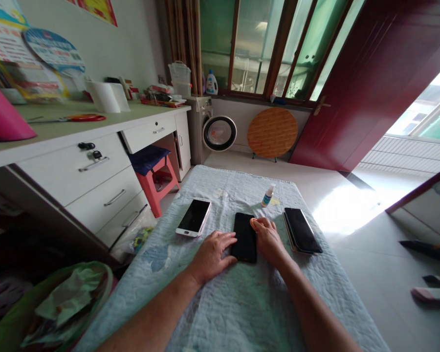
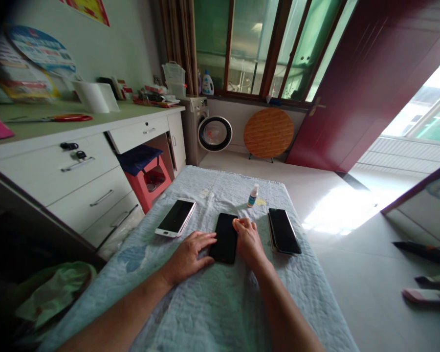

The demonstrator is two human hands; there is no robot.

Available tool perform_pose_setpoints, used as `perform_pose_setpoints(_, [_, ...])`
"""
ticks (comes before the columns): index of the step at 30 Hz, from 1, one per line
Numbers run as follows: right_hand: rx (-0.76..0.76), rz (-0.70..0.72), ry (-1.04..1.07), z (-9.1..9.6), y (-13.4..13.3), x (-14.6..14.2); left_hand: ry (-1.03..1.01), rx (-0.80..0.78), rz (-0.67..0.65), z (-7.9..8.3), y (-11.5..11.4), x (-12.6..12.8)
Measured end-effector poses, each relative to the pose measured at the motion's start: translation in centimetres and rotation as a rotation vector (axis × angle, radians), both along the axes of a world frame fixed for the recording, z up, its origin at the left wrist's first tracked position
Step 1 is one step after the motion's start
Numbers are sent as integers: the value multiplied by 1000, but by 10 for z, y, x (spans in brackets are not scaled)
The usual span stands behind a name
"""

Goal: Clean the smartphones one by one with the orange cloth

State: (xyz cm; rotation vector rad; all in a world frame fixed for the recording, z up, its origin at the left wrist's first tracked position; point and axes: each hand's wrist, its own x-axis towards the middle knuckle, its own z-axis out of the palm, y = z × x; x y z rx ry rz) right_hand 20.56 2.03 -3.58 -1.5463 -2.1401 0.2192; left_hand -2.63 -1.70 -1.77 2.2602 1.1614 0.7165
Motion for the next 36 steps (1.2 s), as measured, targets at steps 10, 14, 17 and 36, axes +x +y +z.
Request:
perform_pose_setpoints(10, [-193,348,38,43,-33,-25,-86,-13,-45,2,0,0])
perform_pose_setpoints(14, [-205,333,-22,46,-27,-24,-48,-7,-29,2,0,0])
perform_pose_setpoints(17, [-172,231,-70,38,-8,-17,-11,-8,-8,1,0,0])
perform_pose_setpoints(36, [-135,-145,-225,29,26,-27,-1,-13,2,1,-1,1])
